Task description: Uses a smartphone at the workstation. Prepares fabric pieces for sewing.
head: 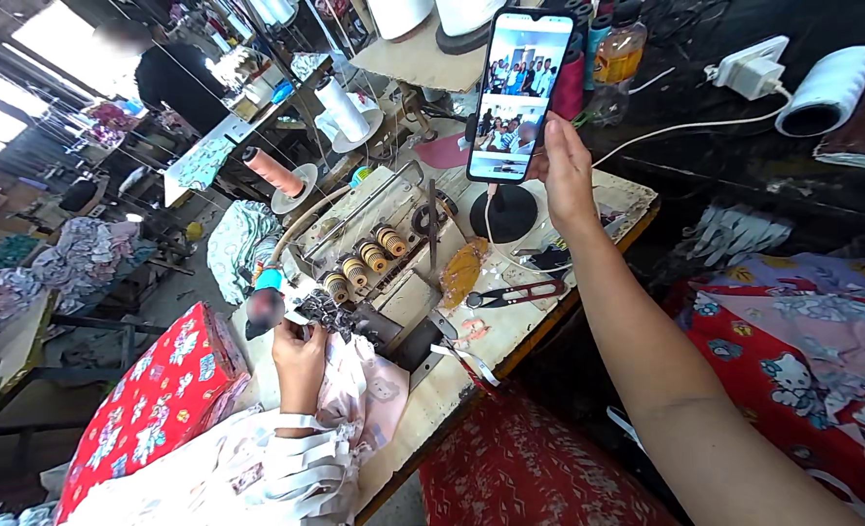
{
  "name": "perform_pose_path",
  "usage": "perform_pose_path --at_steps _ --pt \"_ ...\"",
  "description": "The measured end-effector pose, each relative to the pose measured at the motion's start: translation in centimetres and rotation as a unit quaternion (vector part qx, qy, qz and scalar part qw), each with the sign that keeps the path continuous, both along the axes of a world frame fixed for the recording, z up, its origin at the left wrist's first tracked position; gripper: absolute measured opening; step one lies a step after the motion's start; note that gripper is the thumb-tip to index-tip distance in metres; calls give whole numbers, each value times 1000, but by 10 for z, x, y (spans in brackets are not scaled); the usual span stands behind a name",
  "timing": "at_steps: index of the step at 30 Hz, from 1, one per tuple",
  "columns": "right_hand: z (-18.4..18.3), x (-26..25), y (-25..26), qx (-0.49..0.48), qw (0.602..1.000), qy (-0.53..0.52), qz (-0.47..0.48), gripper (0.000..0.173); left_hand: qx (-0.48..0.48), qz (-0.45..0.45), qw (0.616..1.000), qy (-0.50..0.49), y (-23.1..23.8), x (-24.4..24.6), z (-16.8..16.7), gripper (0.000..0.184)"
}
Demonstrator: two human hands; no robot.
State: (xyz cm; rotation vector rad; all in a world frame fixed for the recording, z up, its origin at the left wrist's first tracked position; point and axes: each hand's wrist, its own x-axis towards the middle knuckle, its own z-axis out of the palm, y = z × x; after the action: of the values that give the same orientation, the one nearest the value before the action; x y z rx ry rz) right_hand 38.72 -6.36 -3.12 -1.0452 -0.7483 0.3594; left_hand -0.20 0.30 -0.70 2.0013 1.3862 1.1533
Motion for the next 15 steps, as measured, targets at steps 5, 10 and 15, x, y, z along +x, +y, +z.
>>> perform_pose_path --at_steps 5,10,15 --pt "0 0 0 8 1000 2 6 47 -1 -4 1000 -2 1 -1 0 46" --pt "-1 0 0 7 1000 6 9 49 1 -2 1000 4 0 0 1 47" --pt "-1 0 0 -3 1000 1 2 50 -1 -2 1000 2 -1 1 1 47"
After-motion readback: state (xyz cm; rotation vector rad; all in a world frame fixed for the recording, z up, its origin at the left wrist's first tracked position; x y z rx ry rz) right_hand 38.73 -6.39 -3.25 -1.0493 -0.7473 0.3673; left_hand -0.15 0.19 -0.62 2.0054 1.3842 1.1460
